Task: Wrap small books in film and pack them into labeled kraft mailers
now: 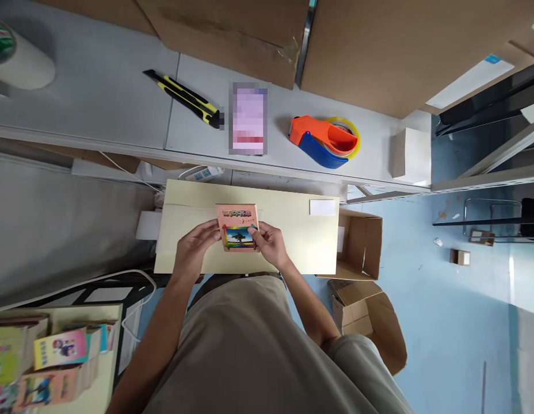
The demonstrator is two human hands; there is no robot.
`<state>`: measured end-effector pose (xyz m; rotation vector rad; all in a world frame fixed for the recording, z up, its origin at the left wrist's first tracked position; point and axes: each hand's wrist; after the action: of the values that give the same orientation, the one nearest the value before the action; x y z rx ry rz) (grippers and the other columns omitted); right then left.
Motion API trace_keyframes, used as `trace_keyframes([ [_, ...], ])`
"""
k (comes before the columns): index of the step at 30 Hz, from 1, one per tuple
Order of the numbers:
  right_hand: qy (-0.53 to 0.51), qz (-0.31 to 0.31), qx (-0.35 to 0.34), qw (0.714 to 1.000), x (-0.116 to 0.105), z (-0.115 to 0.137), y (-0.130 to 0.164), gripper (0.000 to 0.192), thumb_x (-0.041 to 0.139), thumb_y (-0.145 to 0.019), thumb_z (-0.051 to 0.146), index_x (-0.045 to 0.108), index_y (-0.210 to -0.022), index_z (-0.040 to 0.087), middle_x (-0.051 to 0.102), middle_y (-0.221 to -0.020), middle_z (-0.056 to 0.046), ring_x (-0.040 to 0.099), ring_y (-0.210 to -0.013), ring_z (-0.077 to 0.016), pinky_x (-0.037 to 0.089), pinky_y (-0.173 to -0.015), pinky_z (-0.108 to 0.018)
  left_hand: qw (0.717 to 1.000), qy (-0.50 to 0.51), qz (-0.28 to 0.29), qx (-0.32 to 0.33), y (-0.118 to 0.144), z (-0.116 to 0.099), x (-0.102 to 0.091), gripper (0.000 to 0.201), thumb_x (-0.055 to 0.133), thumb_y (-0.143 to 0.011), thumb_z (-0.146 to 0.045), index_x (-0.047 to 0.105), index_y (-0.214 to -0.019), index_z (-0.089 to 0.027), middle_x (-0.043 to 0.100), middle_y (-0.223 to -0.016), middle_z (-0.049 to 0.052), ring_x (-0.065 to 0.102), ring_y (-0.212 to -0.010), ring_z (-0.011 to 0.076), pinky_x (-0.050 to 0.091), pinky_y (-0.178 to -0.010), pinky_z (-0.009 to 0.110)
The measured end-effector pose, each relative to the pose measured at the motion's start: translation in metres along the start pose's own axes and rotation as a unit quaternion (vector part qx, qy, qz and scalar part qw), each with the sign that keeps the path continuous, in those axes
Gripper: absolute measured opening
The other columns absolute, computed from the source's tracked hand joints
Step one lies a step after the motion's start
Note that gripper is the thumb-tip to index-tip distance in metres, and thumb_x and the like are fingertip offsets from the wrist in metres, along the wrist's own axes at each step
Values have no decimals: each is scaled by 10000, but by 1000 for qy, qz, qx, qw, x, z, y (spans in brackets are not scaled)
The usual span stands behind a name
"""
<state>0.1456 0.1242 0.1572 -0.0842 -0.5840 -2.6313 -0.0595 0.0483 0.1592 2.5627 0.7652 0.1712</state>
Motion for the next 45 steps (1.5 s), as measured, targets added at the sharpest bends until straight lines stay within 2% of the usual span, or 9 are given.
trace_keyframes([
  [5,22,4,11,1000,-3,-7,-2,757,718,-920,939,865,-1079,214,791,-836,-24,715,-737,-192,604,-662,-293,997,-33,8,-68,4,2,8,563,1031,-627,-676,890,-871,-188,904,-1008,114,847,-1038,363,697,-900,420],
  [10,190,-144,-14,971,8,-9,8,623,665,-1051,769,846,-1387,276,880,-1347,-96,874,-1121,-317,709,-987,-419,996,-74,-43,-14,11,5,14,467,990,-712,-606,915,-933,-201,900,-962,74,846,-869,286,698,-768,356],
  [12,224,-131,-23,965,22,-10,15,566,690,-1062,707,826,-1450,317,856,-1434,-74,879,-1161,-332,710,-1052,-455,993,-103,-43,37,17,7,18,393,948,-793,-568,925,-957,-212,910,-1021,68,846,-831,266,712,-746,354],
  [15,218,-86,-26,972,42,-11,21,573,776,-1015,700,812,-1469,353,869,-1405,-36,886,-1151,-336,725,-1059,-471,978,-145,-22,145,29,7,23,311,900,-891,-526,939,-1010,-242,915,-1181,68,881,-980,295,753,-905,421],
  [19,173,-115,-46,977,45,-6,19,544,663,-1072,719,835,-1353,286,910,-1206,-46,883,-1039,-297,732,-966,-429,959,-172,39,223,41,1,20,318,840,-1004,-529,923,-1168,-269,884,-1341,91,862,-1187,313,745,-1004,464],
  [24,102,-99,-93,985,20,4,14,617,694,-1026,808,838,-1139,219,843,-913,-52,780,-861,-226,638,-742,-316,975,-127,9,182,23,-7,-9,593,840,-990,-671,822,-1389,-233,835,-1411,158,810,-1209,290,697,-906,377],
  [29,80,-59,-108,989,16,6,20,585,755,-1014,784,847,-1165,226,842,-921,-44,758,-863,-215,644,-779,-343,990,-45,114,67,4,0,-34,683,921,-825,-826,855,-1037,-180,861,-1032,122,794,-970,267,651,-843,350],
  [38,201,-155,-113,961,62,5,47,578,681,-1079,719,832,-1395,260,853,-1422,-130,847,-1270,-326,694,-1158,-532,986,-5,16,165,25,4,-41,620,923,-851,-809,840,-996,-213,829,-950,70,783,-907,223,659,-824,337],
  [45,184,-107,-107,971,95,5,55,566,723,-1035,778,849,-1140,237,854,-959,-52,839,-976,-256,699,-863,-361,966,-15,109,234,70,15,-32,443,809,-1046,-632,811,-1283,-257,814,-1249,94,807,-1176,231,693,-1081,413],
])
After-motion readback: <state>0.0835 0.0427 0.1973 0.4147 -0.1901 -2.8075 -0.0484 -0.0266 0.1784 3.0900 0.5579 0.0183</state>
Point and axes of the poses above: each hand's wrist, its own y-axis away from the middle knuckle, its own x-axis out of the palm, z = x × y
